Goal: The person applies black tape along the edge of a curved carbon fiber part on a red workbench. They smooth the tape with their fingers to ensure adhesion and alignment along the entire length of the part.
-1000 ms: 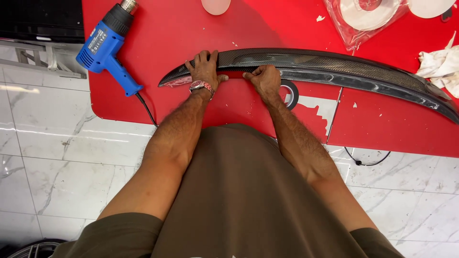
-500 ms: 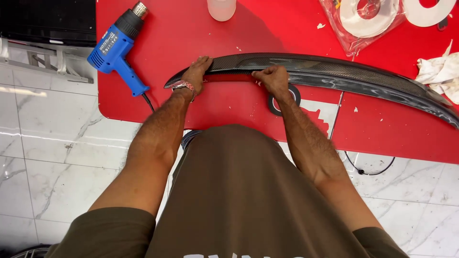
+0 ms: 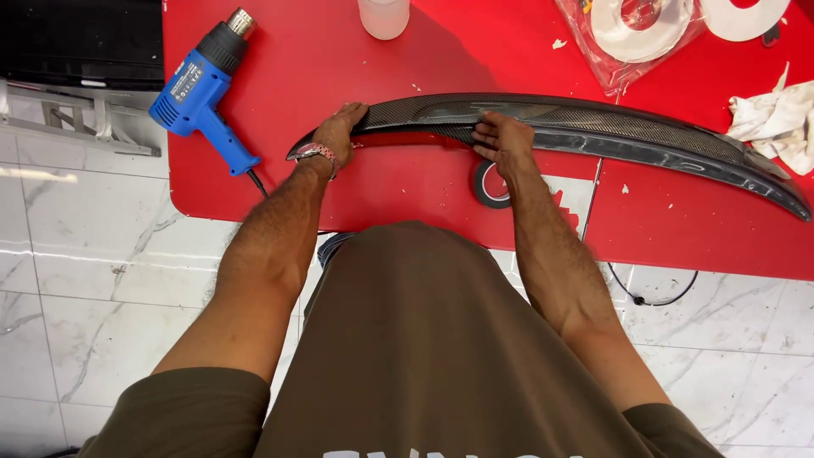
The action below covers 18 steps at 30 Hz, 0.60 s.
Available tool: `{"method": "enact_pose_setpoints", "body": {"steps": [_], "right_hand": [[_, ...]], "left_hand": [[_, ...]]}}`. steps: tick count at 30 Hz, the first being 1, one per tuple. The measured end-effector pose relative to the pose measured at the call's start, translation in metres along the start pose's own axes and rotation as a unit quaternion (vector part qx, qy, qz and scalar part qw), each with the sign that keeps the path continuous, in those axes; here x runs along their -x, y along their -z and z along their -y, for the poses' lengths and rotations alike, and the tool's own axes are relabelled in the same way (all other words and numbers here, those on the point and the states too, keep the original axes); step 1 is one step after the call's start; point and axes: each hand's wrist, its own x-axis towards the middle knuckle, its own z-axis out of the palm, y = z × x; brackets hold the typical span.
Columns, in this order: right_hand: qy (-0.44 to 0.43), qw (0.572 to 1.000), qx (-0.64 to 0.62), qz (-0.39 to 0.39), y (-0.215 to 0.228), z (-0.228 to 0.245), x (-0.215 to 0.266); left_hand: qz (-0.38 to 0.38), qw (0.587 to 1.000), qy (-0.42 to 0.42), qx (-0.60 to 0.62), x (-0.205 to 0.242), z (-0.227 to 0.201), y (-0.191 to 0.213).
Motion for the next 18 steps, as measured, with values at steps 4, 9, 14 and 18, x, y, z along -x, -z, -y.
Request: {"method": "enact_pose_setpoints", "body": {"steps": [4, 9, 14, 18], "right_hand": [[0.005, 0.999, 0.036, 0.023, 0.002, 0.0, -0.003], [0.002, 0.997, 0.061, 0.04, 0.004, -0.008, -0.012], [-0.006, 0.997, 0.063, 0.047, 0.002, 0.002, -0.005], [-0.012, 0.997, 0.065, 0.042, 0.002, 0.005, -0.001]], "left_hand": [[-0.008, 1.0, 0.0, 0.014, 0.002, 0.002, -0.002], [-0.038, 0.999, 0.017, 0.009, 0.007, -0.006, -0.004], [-0.021, 0.999, 0.035, 0.001, -0.008, 0.008, -0.004], [-0.003, 0.998, 0.053, -0.027, -0.014, 0.005, 0.005]]}}
